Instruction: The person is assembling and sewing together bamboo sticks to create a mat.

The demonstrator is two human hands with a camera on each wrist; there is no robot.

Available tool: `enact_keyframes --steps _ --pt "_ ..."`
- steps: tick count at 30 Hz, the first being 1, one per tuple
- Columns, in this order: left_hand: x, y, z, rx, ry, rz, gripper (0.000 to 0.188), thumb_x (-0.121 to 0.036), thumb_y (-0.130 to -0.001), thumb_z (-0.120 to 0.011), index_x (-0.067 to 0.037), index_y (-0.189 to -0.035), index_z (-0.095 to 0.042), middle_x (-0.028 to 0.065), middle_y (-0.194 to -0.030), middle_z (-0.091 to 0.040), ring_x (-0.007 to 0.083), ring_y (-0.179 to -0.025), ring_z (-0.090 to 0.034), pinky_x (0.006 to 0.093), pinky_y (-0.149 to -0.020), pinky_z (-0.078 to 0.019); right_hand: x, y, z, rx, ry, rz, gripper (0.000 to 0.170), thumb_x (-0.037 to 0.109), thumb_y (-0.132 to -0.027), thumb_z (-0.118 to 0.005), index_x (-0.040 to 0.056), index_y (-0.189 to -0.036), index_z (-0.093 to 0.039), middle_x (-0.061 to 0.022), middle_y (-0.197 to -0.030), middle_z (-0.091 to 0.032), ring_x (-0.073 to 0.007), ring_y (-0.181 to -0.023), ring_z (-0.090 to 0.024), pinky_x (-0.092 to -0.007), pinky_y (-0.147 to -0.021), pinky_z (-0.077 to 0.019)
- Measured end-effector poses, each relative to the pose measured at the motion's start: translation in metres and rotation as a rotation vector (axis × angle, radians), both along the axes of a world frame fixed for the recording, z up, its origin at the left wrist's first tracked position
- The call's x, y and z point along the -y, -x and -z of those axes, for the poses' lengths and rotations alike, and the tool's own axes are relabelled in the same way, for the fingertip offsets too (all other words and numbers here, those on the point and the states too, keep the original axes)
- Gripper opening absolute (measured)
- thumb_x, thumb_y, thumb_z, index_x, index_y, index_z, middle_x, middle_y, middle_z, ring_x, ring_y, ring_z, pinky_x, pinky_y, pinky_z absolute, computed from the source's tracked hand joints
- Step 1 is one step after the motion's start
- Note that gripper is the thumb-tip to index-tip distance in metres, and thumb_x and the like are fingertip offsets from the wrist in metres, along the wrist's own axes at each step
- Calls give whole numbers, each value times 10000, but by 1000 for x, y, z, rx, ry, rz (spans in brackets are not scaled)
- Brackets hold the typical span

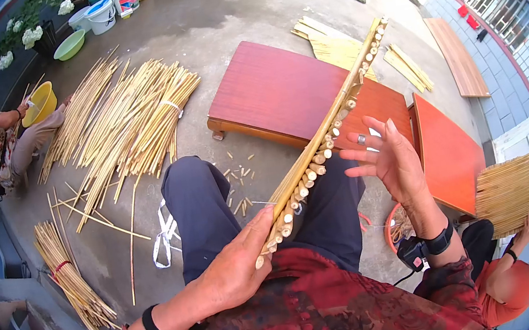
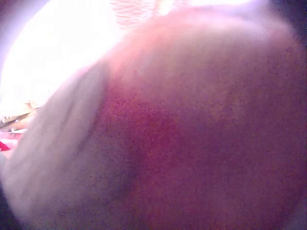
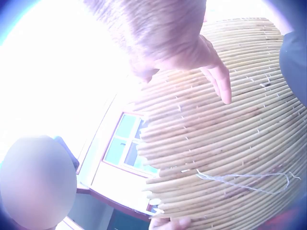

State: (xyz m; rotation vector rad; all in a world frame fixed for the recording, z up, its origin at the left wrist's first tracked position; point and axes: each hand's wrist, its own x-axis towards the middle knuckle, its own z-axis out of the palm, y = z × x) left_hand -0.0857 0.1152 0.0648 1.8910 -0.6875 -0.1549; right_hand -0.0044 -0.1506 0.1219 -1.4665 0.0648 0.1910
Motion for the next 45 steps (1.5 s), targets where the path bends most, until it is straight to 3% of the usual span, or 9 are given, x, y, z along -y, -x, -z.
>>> enact_keyframes --steps 7,11,17,19,25,29,37,44,45 --pt "10 7 -56 273 -265 122 660 130 -664 -513 92 -1286 -295 316 -1306 -311 420 -1236 -323 405 -1017 -302 -1 30 -6 167 -364 54 676 515 -890 -393 -8 -1305 -285 -169 -1162 -480 -275 -997 -552 -400 -805 -493" --pt "23 7 -77 518 -506 94 634 113 -662 -486 109 -1271 -310 360 -1288 -287 471 -1201 -337 464 -1003 -297 27 25 3 222 -569 182 456 359 -926 -384 49 -1260 -380 -112 -1203 -490 -230 -1080 -505 -378 -912 -434" --pt "41 -46 -28 695 -652 -19 549 3 -754 -471 70 -1281 -332 298 -1346 -262 436 -1271 -255 514 -1020 -241 61 -24 26 131 -728 96 424 340 -907 -437 55 -1221 -439 -87 -1200 -510 -228 -1089 -502 -401 -914 -433" --pt "41 -70 -11 775 -704 -20 500 -37 -785 -471 91 -1253 -351 316 -1319 -288 451 -1247 -287 549 -994 -260 79 -49 47 42 -700 236 389 307 -914 -432 54 -1209 -443 -103 -1175 -526 -235 -1059 -531 -414 -880 -469" --pt "59 -123 40 617 -681 18 518 10 -776 -445 70 -1278 -330 287 -1351 -262 410 -1275 -266 492 -1032 -243 99 -95 64 -122 -294 90 345 240 -943 -369 42 -1222 -412 -128 -1175 -521 -279 -1037 -555 -466 -843 -496" --pt "70 -151 77 597 -697 39 511 -10 -783 -448 57 -1278 -341 272 -1350 -277 396 -1280 -265 505 -1026 -239 142 -114 107 -189 -124 77 367 88 -904 -426 31 -1259 -354 -165 -1182 -507 -297 -994 -582 -412 -740 -546" --pt "98 -195 151 684 -748 41 504 -66 -771 -484 19 -1259 -385 228 -1360 -300 368 -1286 -269 518 -1031 -209 194 -100 174 -465 -123 86 336 89 -885 -456 -7 -1204 -414 -155 -1038 -581 -258 -818 -642 -351 -665 -551" --pt "107 -217 209 669 -760 33 472 -97 -766 -507 -19 -1227 -440 184 -1360 -332 341 -1284 -285 524 -1031 -212 214 -38 271 -616 303 173 289 96 -875 -452 7 -1145 -508 -146 -983 -599 -216 -778 -639 -314 -635 -524" --pt "108 -220 214 653 -764 32 469 -94 -768 -505 -29 -1228 -441 174 -1365 -329 331 -1288 -282 524 -1033 -208 223 -26 292 -546 554 98 257 99 -857 -466 9 -1084 -548 -153 -930 -610 -235 -778 -637 -333 -649 -511"
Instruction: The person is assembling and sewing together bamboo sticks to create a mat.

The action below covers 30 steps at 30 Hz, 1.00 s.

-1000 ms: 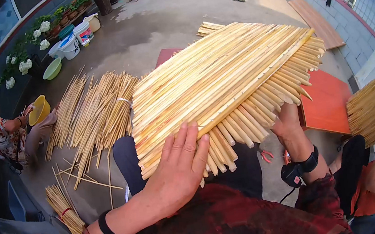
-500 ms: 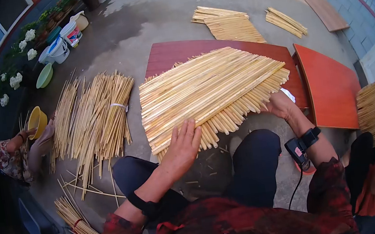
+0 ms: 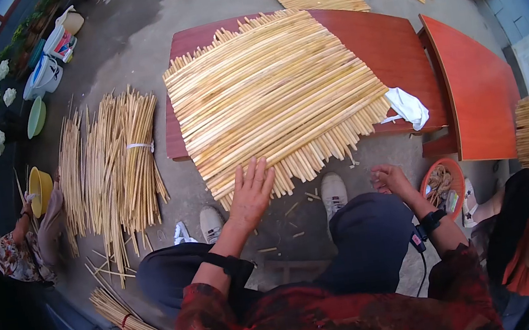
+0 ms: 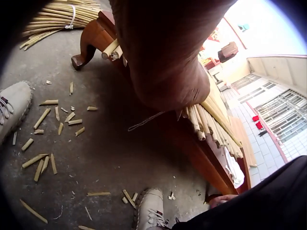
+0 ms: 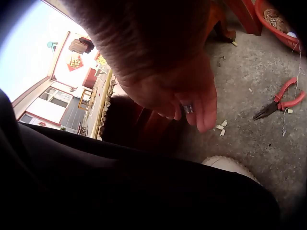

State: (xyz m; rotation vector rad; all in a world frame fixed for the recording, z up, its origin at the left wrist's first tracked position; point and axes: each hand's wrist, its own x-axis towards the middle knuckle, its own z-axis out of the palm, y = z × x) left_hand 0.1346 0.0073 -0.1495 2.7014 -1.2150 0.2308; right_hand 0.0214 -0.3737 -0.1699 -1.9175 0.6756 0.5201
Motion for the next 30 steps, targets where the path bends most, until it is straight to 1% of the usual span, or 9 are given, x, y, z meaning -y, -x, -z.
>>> enact_keyframes --steps 1,2,4,7,11,16,20,22,30 --pt "0 -2 4 -13 -9 7 469 -94 -768 -505 -29 -1228 -441 174 -1365 -329 331 -1288 -282 524 -1033 -208 9 14 19 24 216 -154 231 103 -840 -480 12 -1024 -587 -161 -878 -620 -254 -778 -635 -352 -663 -499" --pt "-1 -3 8 -24 -26 2 471 -89 -770 -502 -46 -1234 -438 160 -1372 -321 319 -1294 -277 520 -1037 -204 16 28 38 14 205 -152 231 103 -840 -480 12 -1024 -587 -161 -878 -620 -254 -778 -635 -352 -663 -499" --pt "-3 -6 12 -43 -59 -1 474 -85 -772 -498 -63 -1241 -435 147 -1380 -314 306 -1300 -272 517 -1041 -200 32 49 67 155 507 -161 198 128 -802 -527 19 -940 -618 -184 -807 -616 -322 -789 -613 -404 -714 -467" --pt "0 -10 17 -77 -68 -37 489 -62 -777 -483 -101 -1260 -418 113 -1399 -292 276 -1314 -254 501 -1057 -177 49 72 86 82 617 -148 189 174 -805 -546 40 -914 -622 -195 -819 -611 -372 -819 -584 -440 -739 -450" --pt "3 -12 20 -69 -71 -62 461 -58 -792 -470 -105 -1248 -434 109 -1401 -292 267 -1319 -245 502 -1059 -167 51 90 95 -67 674 -27 195 197 -797 -564 50 -920 -605 -192 -867 -601 -372 -839 -578 -456 -726 -450" --pt "2 -8 5 -132 -90 -104 473 -49 -771 -520 -94 -1236 -446 127 -1386 -308 278 -1310 -256 504 -1057 -163 57 101 121 -163 831 -59 213 194 -811 -551 101 -1002 -558 -134 -1011 -551 -333 -957 -542 -459 -747 -438" --pt "-8 7 -12 -237 -11 -190 489 -26 -711 -595 -70 -1185 -482 145 -1344 -350 296 -1276 -300 498 -1038 -196 59 100 121 -199 921 -91 178 188 -823 -533 99 -976 -552 -112 -1013 -551 -291 -988 -529 -437 -762 -411" --pt "-12 13 -20 -277 39 -241 457 -24 -703 -602 -60 -1147 -501 141 -1303 -390 301 -1239 -340 478 -1017 -233 65 100 128 -129 1115 -176 154 185 -819 -541 104 -949 -542 -101 -1001 -551 -280 -988 -525 -417 -759 -388" --pt "-22 37 -46 -718 120 -245 313 -47 -742 -601 -21 -1046 -531 140 -1072 -543 323 -1023 -505 388 -898 -378 62 93 135 -139 905 -118 147 152 -805 -560 58 -915 -535 -137 -911 -556 -303 -877 -576 -420 -703 -418"
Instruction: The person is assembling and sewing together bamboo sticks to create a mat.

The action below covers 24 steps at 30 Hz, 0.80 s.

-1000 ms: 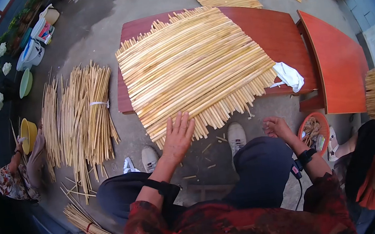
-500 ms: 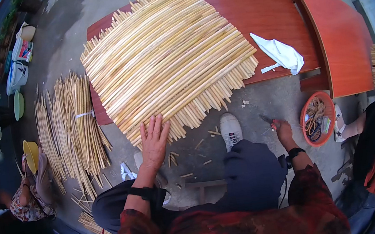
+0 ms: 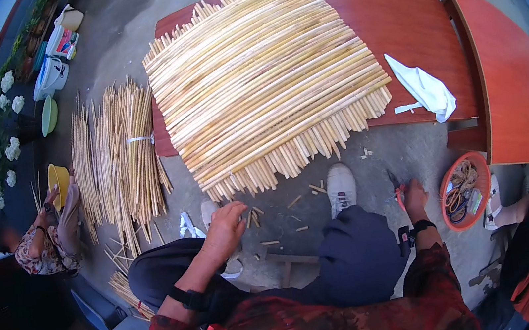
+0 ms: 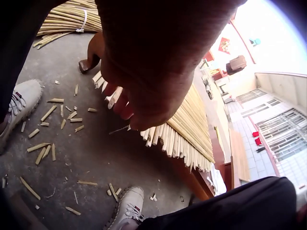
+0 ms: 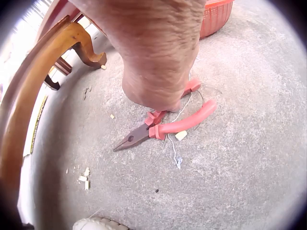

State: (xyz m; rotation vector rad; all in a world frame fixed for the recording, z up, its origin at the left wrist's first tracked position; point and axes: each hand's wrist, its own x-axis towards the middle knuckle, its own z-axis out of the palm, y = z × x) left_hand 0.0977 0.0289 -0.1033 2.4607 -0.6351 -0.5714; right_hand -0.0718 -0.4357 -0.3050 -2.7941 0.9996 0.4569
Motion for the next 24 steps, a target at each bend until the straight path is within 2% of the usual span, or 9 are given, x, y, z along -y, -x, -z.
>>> enact_keyframes --steps 2,4,6,9,11,12,14,18,24 --pt "3 4 -7 -200 14 37 290 -62 -772 -587 -6 -1051 -525 164 -1060 -546 350 -979 -525 393 -859 -413 0 8 3 98 -14 -13 127 113 -801 -559 35 -900 -538 -150 -877 -556 -305 -850 -584 -411 -675 -436" --pt "6 7 -5 -240 44 52 282 -67 -779 -582 0 -1047 -525 172 -1047 -548 363 -968 -527 396 -840 -426 0 11 -2 429 -306 -111 92 5 -779 -543 6 -871 -545 -154 -855 -537 -283 -807 -582 -374 -625 -460" --pt "9 12 0 -283 75 70 274 -73 -786 -577 6 -1043 -525 180 -1035 -549 375 -957 -528 398 -822 -438 -2 10 -13 353 -432 38 120 -73 -759 -522 -6 -855 -545 -140 -841 -523 -258 -748 -566 -345 -631 -464" --pt "27 17 6 -284 156 126 281 -98 -810 -568 10 -1066 -526 188 -1024 -555 360 -966 -534 376 -834 -438 -22 -3 -69 528 -596 31 138 -71 -763 -524 -3 -882 -545 -125 -826 -508 -242 -691 -540 -323 -598 -456" --pt "48 20 3 -547 299 8 333 -143 -840 -565 12 -1130 -511 161 -1053 -573 279 -978 -562 332 -844 -436 -47 -27 -130 615 -663 -41 152 -49 -771 -540 6 -913 -551 -109 -803 -495 -230 -688 -529 -297 -565 -440" --pt "58 24 7 -545 311 8 333 -143 -840 -565 12 -1130 -511 161 -1053 -573 279 -978 -562 332 -844 -436 -54 -39 -150 615 -653 -47 152 -49 -771 -540 6 -913 -551 -109 -803 -495 -230 -688 -529 -297 -565 -440" --pt "81 29 19 -842 642 -145 390 -184 -868 -556 7 -1199 -480 123 -1092 -582 195 -978 -560 291 -839 -429 -66 -67 -186 591 -575 -387 168 -20 -784 -554 28 -945 -557 -104 -820 -491 -225 -704 -533 -297 -564 -433" --pt "109 17 0 -821 685 -47 425 -201 -874 -556 4 -1233 -456 116 -1095 -583 153 -983 -541 274 -830 -427 -99 -103 -240 506 -651 -305 163 -3 -790 -566 43 -946 -557 -106 -828 -495 -243 -723 -538 -314 -599 -439" --pt "124 14 0 -873 796 -84 486 -218 -872 -562 26 -1264 -411 139 -1096 -575 155 -983 -537 272 -822 -433 -129 -137 -259 551 -403 -661 164 54 -791 -592 70 -951 -559 -119 -880 -497 -323 -742 -553 -365 -612 -453"
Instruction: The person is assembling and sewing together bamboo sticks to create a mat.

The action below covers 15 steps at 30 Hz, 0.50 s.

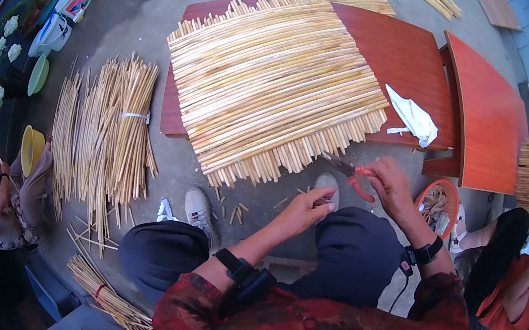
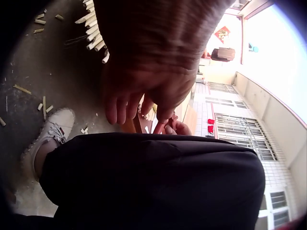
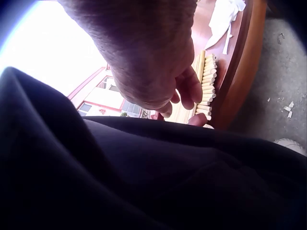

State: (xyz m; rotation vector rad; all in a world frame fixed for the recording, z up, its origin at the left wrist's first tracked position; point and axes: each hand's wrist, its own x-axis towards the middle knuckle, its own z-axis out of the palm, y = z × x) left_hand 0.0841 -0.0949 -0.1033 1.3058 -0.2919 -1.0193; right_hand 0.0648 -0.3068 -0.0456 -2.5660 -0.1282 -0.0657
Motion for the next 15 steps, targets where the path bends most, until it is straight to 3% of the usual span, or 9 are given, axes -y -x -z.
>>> enact_keyframes --steps 2,5,8,15 --pt "6 -2 -2 -119 36 -252 444 -229 -879 -554 29 -1224 -446 128 -1113 -566 154 -967 -549 276 -810 -447 -18 -14 1 -15 -92 -140 161 83 -797 -587 84 -952 -543 -118 -892 -493 -341 -760 -559 -391 -617 -461" --pt "3 -11 4 -328 148 -362 347 -222 -901 -520 15 -1151 -487 118 -1113 -563 159 -964 -565 285 -801 -462 -33 -30 9 -120 -21 -192 164 96 -800 -578 93 -955 -523 -120 -880 -497 -342 -772 -561 -399 -621 -466" --pt "-3 -20 12 -517 257 -394 280 -196 -915 -491 -4 -1118 -503 103 -1122 -554 174 -986 -562 307 -825 -464 -35 -52 17 -163 -18 -302 171 114 -807 -569 97 -966 -510 -119 -874 -504 -348 -776 -560 -404 -627 -470" --pt "-2 -29 27 -582 443 -491 252 -163 -918 -477 -3 -1111 -498 103 -1070 -560 192 -991 -563 335 -869 -468 -53 -70 24 -262 90 -355 215 138 -792 -604 65 -986 -544 -116 -877 -539 -317 -809 -570 -374 -670 -472"
